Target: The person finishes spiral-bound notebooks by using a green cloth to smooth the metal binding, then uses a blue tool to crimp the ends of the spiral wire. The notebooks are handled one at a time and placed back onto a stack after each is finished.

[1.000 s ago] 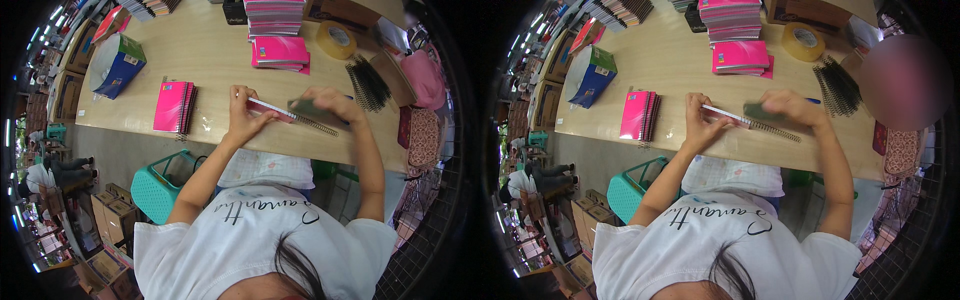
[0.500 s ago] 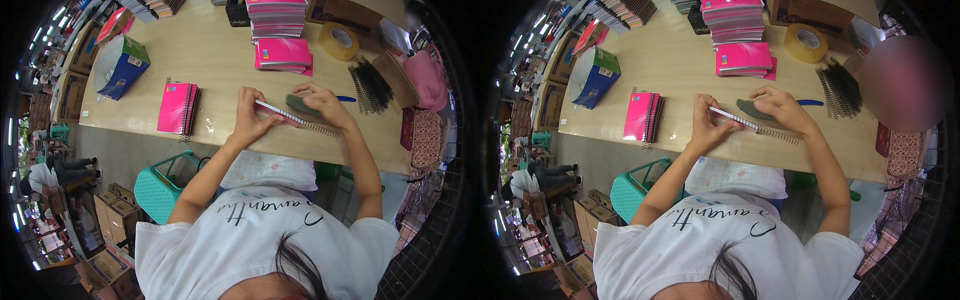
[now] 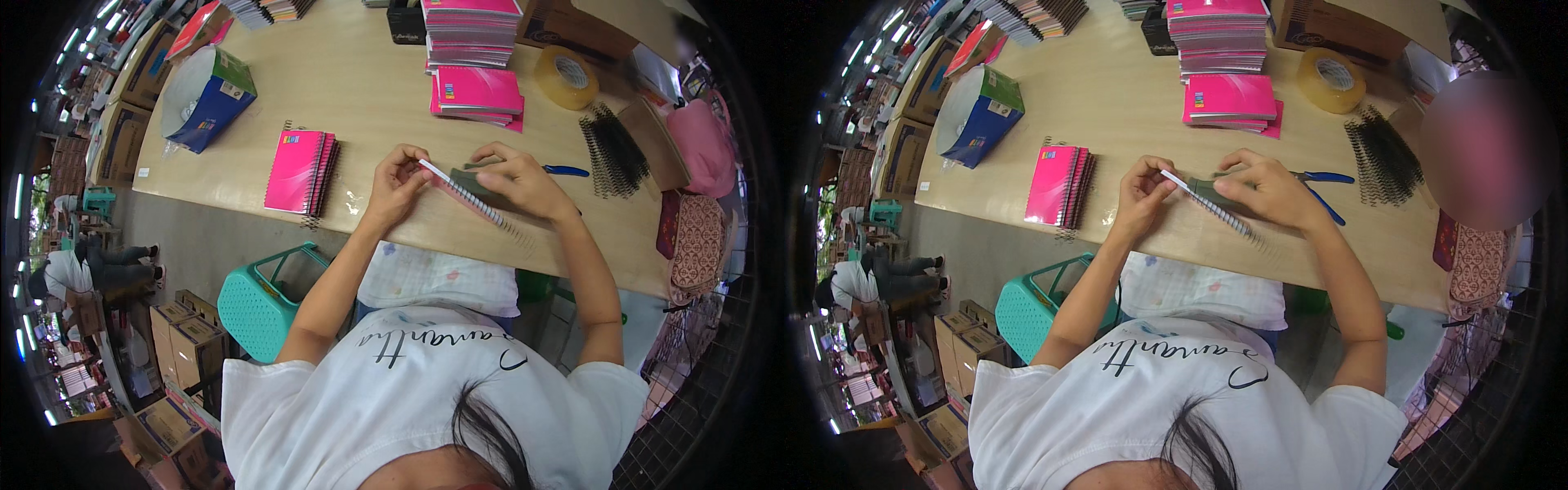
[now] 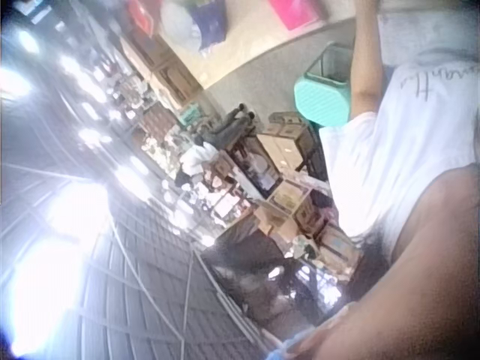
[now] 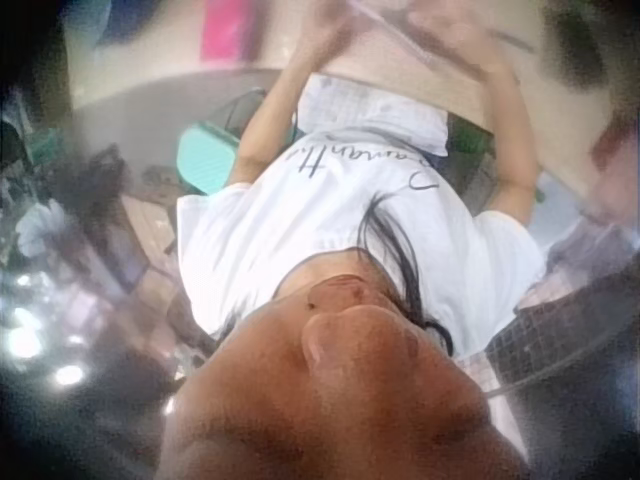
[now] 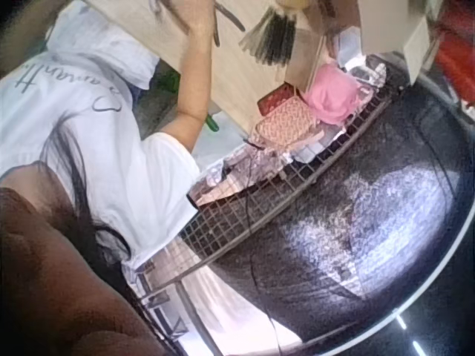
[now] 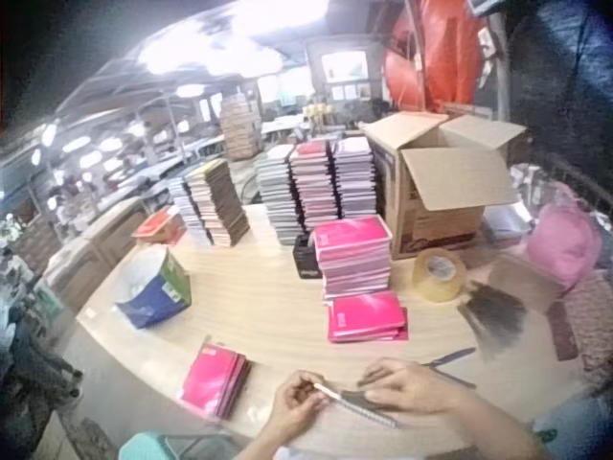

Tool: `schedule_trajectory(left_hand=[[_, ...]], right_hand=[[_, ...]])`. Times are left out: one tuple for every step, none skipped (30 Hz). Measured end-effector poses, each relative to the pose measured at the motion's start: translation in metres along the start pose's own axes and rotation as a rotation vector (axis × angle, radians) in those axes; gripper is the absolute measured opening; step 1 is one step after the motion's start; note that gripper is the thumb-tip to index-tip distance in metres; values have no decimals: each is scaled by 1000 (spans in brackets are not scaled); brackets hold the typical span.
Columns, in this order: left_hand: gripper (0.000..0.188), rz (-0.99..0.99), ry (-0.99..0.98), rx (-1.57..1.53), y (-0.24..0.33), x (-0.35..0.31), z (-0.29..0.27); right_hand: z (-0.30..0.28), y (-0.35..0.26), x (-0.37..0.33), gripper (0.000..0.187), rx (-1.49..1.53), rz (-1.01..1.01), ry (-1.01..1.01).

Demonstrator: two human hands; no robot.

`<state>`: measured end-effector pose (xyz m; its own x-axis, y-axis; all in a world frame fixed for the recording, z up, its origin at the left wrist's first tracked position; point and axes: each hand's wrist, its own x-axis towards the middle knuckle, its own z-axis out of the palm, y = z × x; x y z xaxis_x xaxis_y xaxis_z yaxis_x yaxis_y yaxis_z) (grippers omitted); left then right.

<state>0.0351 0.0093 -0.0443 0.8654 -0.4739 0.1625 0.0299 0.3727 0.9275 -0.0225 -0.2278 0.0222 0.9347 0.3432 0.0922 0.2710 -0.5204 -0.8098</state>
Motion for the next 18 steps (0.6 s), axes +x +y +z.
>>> schedule_trajectory(left_hand=[[22,-31,-34,5,1,1,-3],[20,-43,-38,-40,-2,0,-7],[20,-34,-44,-19,-3,1,-8],[21,-24,-50,1,-2,1,-8],[21,-15,-56,21,-2,2,-8],[22,-30,-62,10,-3,2,-9],[23,-45,-68,0,-4,3,-10],[23,-60,-73,-11,-4,3,-11],[25,-55,-64,-25,-3,4,-9],[27,-49,-54,-39,0,4,-5],[29,-44,-44,-53,1,4,-3],[31,-50,-49,-71,0,4,-3],[34,-56,-54,-90,-1,5,-4],[36,-62,-58,-109,-1,4,-4],[37,-53,-57,-110,-2,4,-4],[39,-45,-56,-111,-2,4,-4],[40,-37,-55,-112,-2,3,-4],[41,-58,-52,-114,-1,3,-3]], right_hand=[[2,2,2,44,149,91,14],[3,5,2,44,297,183,27],[1,8,2,45,442,276,41],[-4,9,3,47,588,74,-4],[-4,8,5,47,329,71,3],[-2,1,7,46,72,69,12],[0,-3,8,46,-185,66,20],[2,-1,7,45,137,108,28],[2,2,7,43,455,147,36],[1,3,7,42,773,185,43],[0,3,9,41,479,142,39],[1,-1,13,40,191,100,33],[1,-3,16,39,-97,57,27],[1,0,18,39,-45,94,22],[2,0,19,38,132,92,17],[2,1,20,37,308,91,12],[3,1,21,36,484,90,6],[5,1,23,36,309,93,6]])
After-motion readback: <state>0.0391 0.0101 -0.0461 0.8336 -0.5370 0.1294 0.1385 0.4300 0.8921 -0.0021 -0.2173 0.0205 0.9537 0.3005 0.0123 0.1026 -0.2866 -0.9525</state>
